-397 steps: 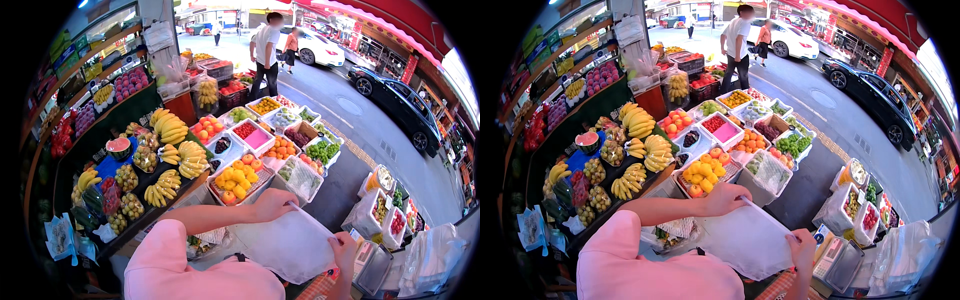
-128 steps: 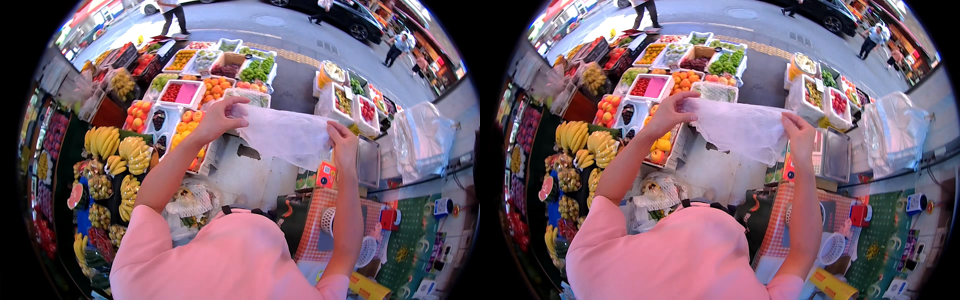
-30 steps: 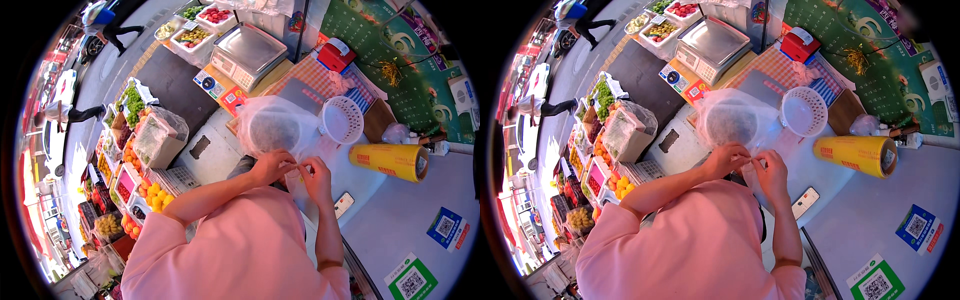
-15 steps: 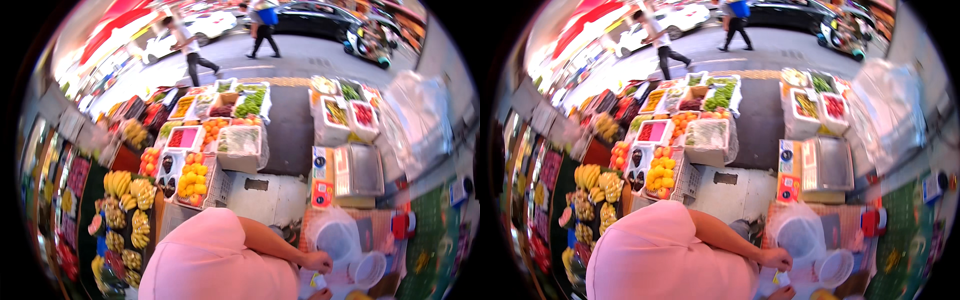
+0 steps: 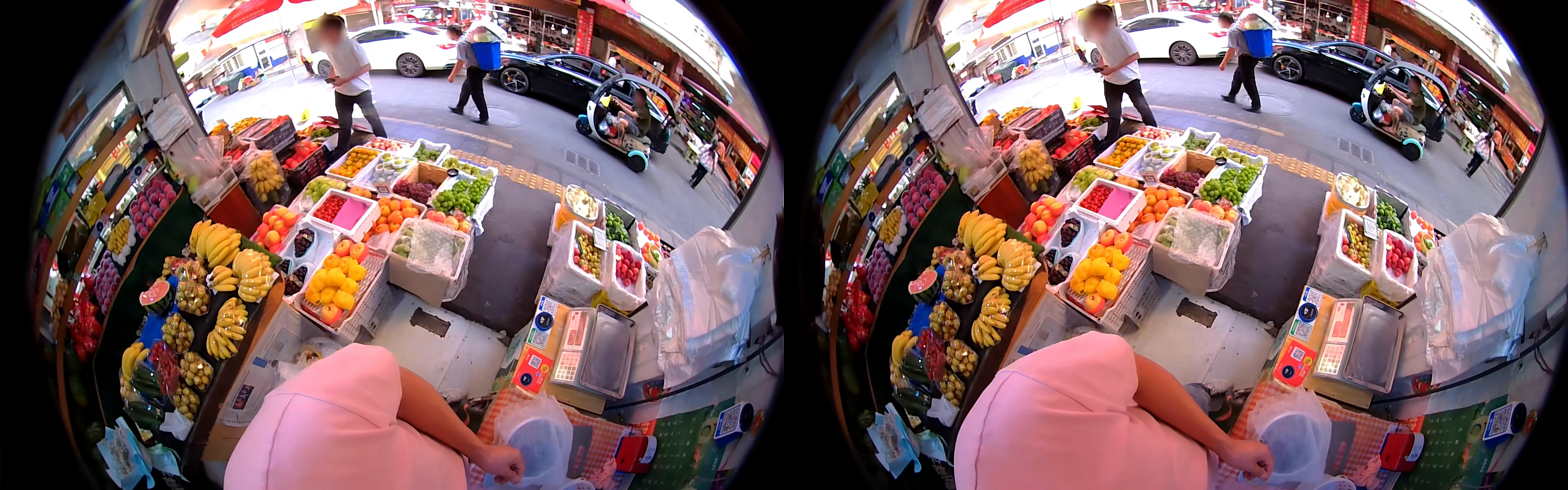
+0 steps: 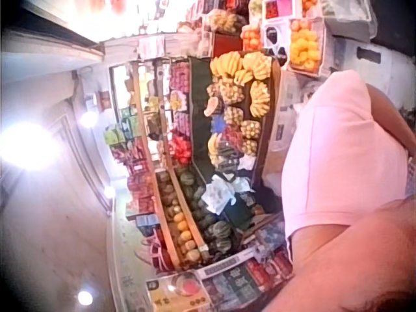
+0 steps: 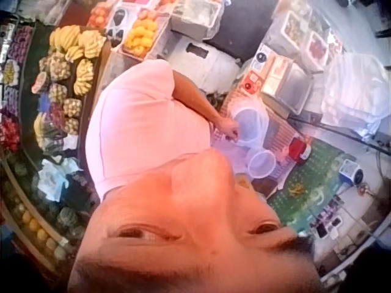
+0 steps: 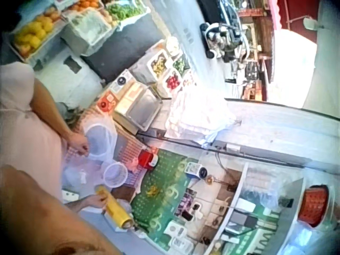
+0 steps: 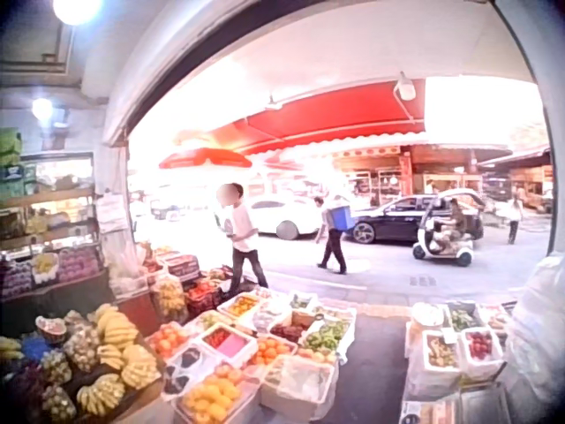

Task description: The person transfers blueberries from a plastic container into a small basket, weighs them on a digital scale, and puts them into a plastic bag while interacting with a shop worker.

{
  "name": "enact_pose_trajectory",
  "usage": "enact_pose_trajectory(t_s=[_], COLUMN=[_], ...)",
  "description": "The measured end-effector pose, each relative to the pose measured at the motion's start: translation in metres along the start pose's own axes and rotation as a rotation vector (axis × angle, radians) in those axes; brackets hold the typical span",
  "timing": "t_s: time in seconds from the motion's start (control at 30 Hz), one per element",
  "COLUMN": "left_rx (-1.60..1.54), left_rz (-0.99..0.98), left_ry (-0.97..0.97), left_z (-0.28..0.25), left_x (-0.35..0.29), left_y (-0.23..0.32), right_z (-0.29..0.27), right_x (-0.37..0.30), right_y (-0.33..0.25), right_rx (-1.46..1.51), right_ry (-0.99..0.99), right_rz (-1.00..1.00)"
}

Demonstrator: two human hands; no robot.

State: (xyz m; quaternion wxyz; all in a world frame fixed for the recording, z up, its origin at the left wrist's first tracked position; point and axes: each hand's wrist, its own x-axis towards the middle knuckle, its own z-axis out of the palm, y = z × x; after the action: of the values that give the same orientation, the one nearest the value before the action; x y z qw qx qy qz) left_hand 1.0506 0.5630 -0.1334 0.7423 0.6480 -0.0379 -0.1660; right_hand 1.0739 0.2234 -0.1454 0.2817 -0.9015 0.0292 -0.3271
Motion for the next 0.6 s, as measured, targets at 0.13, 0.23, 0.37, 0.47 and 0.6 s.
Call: enact_pose_trajectory(t_s=[0.13, 0.23, 0.37, 0.47, 0.6], left_rx=[-0.025, -0.017, -0.143, -0.355, -0.759], left_rz=[0.027, 0.084, -0.024, -0.13, -0.197], left_ry=[-0.007, 0.078, 0.253, 0.272, 0.304], left_z=[-0.002, -0.004, -0.02, -0.021, -0.035], left_x=[-0.002, 0.0, -0.016, -0.018, -0.028], left_y=[-0.002, -0.007, 0.003, -0.004, -0.004], right_z=[0.035, 0.075, 0.074, 0.079, 0.075], right_x=[-0.018, -0.041, -0.027, -0.018, -0.013], right_y=[-0.117, -0.142, -0.175, -0.174, -0.156], right_rx=[0.391, 0.588, 0.935, 1.51, 1.902], right_ry=[-0.601, -1.086, -1.044, -0.947, -1.202], right_rz=[0.277, 0.494, 0.803, 1.569, 1.501])
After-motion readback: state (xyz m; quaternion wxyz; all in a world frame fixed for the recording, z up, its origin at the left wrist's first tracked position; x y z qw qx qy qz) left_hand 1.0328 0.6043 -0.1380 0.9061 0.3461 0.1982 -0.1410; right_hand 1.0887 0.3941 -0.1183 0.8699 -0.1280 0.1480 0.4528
